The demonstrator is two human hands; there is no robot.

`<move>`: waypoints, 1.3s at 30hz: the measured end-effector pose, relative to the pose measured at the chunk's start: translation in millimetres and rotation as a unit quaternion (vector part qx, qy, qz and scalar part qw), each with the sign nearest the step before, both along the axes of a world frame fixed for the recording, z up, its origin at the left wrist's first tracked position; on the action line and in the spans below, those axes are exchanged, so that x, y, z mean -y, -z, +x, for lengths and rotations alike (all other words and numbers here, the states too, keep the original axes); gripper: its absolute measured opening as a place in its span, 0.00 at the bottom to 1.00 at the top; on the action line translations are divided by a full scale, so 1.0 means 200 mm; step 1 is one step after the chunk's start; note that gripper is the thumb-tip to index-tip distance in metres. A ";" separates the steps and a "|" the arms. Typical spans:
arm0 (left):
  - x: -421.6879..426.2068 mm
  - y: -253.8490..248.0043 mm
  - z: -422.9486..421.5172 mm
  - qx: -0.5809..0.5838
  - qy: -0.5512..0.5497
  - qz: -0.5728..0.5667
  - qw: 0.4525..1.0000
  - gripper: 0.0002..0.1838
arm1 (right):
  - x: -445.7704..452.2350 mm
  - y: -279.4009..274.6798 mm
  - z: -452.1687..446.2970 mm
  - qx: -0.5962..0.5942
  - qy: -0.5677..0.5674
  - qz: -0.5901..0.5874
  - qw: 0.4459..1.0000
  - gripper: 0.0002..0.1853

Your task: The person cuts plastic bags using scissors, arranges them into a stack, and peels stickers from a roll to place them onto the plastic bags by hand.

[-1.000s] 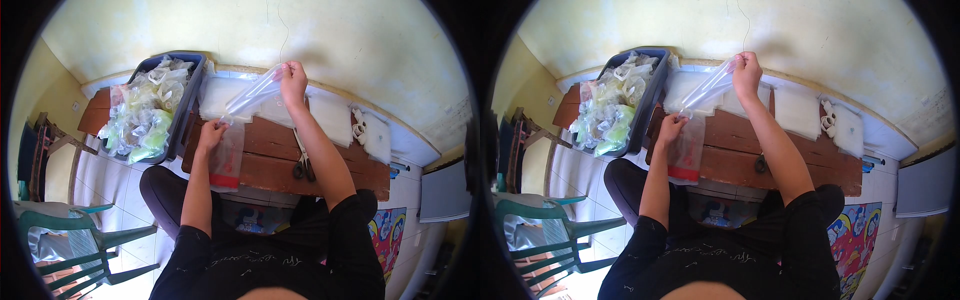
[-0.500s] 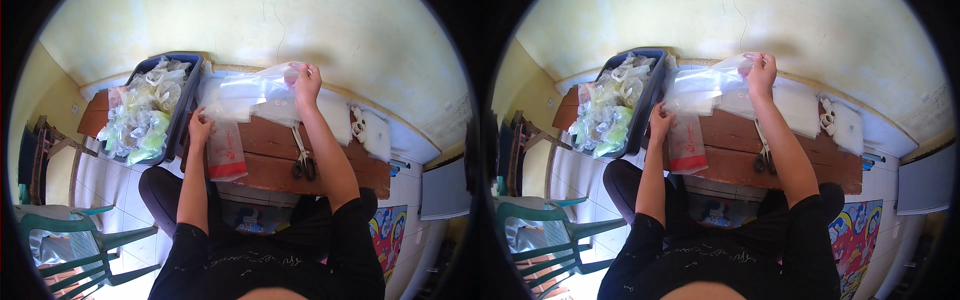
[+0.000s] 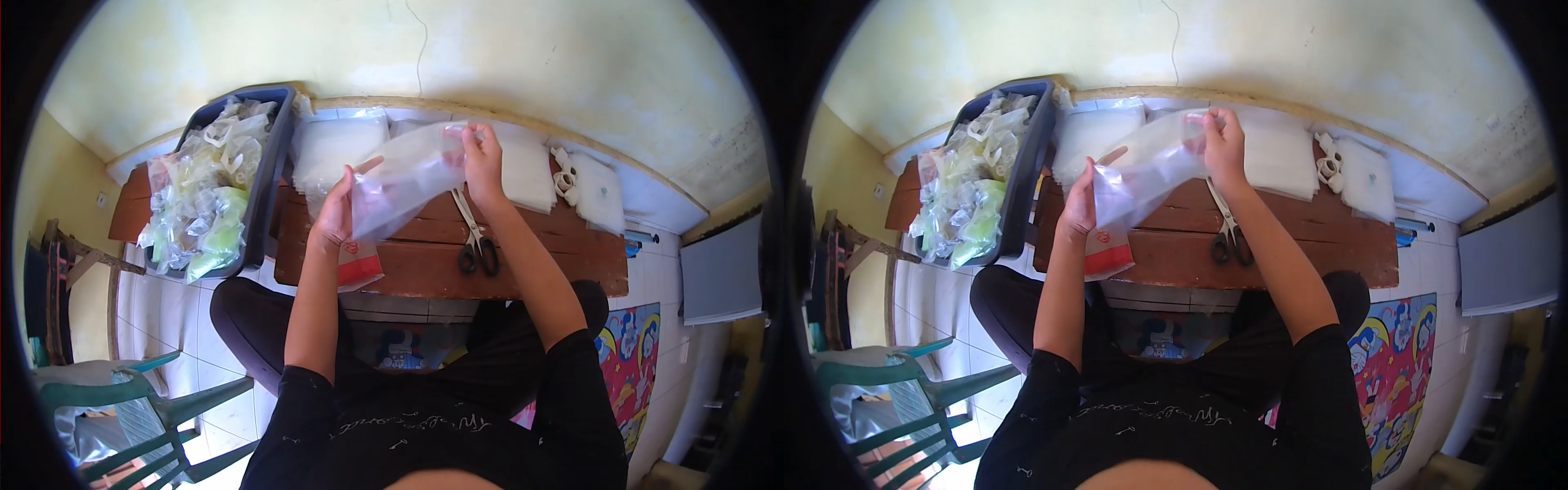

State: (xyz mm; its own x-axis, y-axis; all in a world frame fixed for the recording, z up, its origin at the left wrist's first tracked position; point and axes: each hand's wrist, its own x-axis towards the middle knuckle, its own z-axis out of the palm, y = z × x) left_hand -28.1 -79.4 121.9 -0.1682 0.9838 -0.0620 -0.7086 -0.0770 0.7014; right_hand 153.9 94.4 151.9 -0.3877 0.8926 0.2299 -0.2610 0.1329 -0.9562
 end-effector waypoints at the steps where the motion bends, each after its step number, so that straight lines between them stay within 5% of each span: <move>1: -0.02 0.01 0.01 -0.077 0.015 0.008 0.997 0.34 | 0.01 0.03 0.03 0.003 -0.014 -0.007 1.000 0.08; 6: -0.13 0.13 0.08 -0.134 -0.068 -0.037 0.988 0.11 | 0.07 0.17 0.20 0.057 -0.108 -0.081 0.989 0.15; 9: -0.17 0.14 0.09 -0.228 -0.141 -0.063 0.961 0.11 | 0.06 0.15 0.26 0.124 -0.188 -0.068 0.972 0.11; 15: -0.19 -0.08 0.06 -0.227 -0.264 -0.021 0.937 0.09 | 0.07 0.12 0.27 0.085 -0.208 -0.040 0.974 0.08; 25: -0.15 -0.10 0.04 -0.239 -0.170 -0.063 0.954 0.17 | 0.03 0.09 0.30 0.029 -0.018 -0.120 0.992 0.08; 27: -0.09 -0.06 0.00 -0.307 -0.178 -0.096 0.930 0.18 | -0.01 0.16 0.32 0.078 0.006 -0.118 0.990 0.11; 29: -0.03 0.07 -0.09 -0.475 -0.246 -0.203 0.820 0.17 | -0.05 0.25 0.36 0.164 0.025 -0.103 0.981 0.14; 31: 0.07 0.14 -0.12 -0.532 -0.259 -0.250 0.766 0.17 | -0.04 0.35 0.35 0.249 0.044 -0.090 0.963 0.16; 32: 0.11 0.16 -0.13 -0.583 -0.271 -0.292 0.708 0.16 | -0.01 0.37 0.33 0.314 0.192 0.196 0.909 0.18; 33: 0.14 0.18 -0.13 -0.583 -0.273 -0.294 0.706 0.16 | 0.01 0.38 0.31 0.343 0.319 0.461 0.754 0.19; 37: 0.21 0.28 -0.19 -0.574 -0.329 -0.322 0.677 0.16 | 0.17 0.29 0.13 0.262 0.220 0.495 0.799 0.21; 39: 0.23 0.33 -0.23 -0.597 -0.366 -0.314 0.641 0.17 | 0.27 0.31 -0.01 0.242 -0.032 0.175 0.954 0.23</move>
